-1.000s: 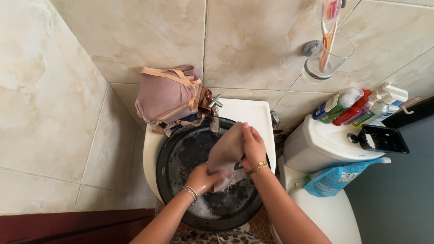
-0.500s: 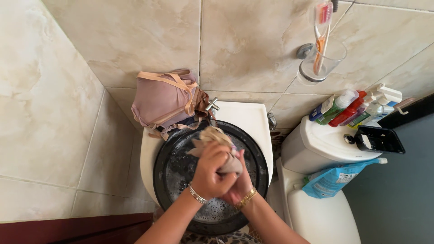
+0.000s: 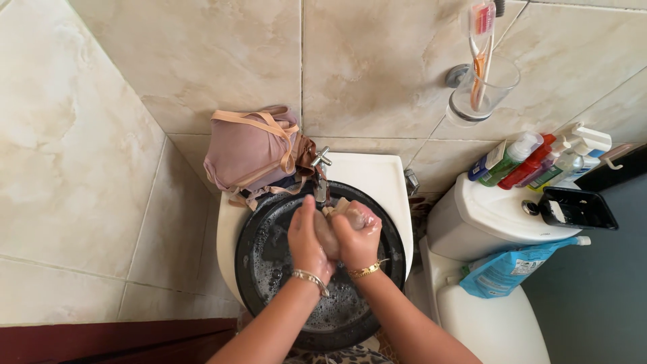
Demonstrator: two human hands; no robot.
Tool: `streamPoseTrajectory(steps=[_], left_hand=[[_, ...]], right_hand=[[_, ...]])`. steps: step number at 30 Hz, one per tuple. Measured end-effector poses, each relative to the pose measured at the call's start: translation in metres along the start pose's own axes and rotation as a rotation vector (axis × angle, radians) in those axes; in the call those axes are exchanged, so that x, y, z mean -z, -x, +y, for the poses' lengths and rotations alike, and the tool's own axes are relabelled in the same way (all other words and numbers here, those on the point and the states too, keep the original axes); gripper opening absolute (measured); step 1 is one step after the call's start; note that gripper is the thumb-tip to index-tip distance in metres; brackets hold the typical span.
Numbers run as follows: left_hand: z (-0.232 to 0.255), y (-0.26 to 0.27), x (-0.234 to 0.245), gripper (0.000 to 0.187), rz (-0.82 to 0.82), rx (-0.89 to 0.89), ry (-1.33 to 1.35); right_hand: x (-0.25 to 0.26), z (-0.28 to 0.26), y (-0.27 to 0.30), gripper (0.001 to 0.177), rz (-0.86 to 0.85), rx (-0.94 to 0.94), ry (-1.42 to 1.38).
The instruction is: Hand washing bras in a basin inside a bathroom.
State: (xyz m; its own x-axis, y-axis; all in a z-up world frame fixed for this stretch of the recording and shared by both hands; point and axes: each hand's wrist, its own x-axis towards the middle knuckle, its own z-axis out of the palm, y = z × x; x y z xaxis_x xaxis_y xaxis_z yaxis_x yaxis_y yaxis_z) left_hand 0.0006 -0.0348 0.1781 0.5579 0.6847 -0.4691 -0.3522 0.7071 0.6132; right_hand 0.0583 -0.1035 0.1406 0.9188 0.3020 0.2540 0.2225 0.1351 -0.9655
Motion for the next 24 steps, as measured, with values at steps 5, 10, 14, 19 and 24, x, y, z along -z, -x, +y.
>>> streamPoseTrajectory(steps=[5, 10, 14, 19, 24], left_hand=[[-0.009, -0.032, 0.015, 0.017, -0.167, 0.337, -0.006], [-0.052, -0.083, 0.053, 0.027, -0.434, 0.558, -0.118], [-0.072, -0.095, 0.077, 0.028, -0.558, 0.675, -0.061], [-0.041, -0.076, 0.062, 0.027, -0.536, 0.671, -0.076], [0.044, -0.053, 0.032, 0.056, -0.259, 0.466, 0.034]], right_hand=[[0.008, -0.037, -0.001, 0.016, -0.261, 0.277, 0.26], [0.014, -0.053, 0.0, 0.022, -0.53, 0.646, 0.448], [0.018, -0.045, 0.006, 0.026, -0.645, 0.643, 0.522], [0.021, -0.021, 0.004, 0.014, -0.645, 0.448, 0.435], [0.008, -0.02, -0.001, 0.04, -0.425, -0.12, -0.153]])
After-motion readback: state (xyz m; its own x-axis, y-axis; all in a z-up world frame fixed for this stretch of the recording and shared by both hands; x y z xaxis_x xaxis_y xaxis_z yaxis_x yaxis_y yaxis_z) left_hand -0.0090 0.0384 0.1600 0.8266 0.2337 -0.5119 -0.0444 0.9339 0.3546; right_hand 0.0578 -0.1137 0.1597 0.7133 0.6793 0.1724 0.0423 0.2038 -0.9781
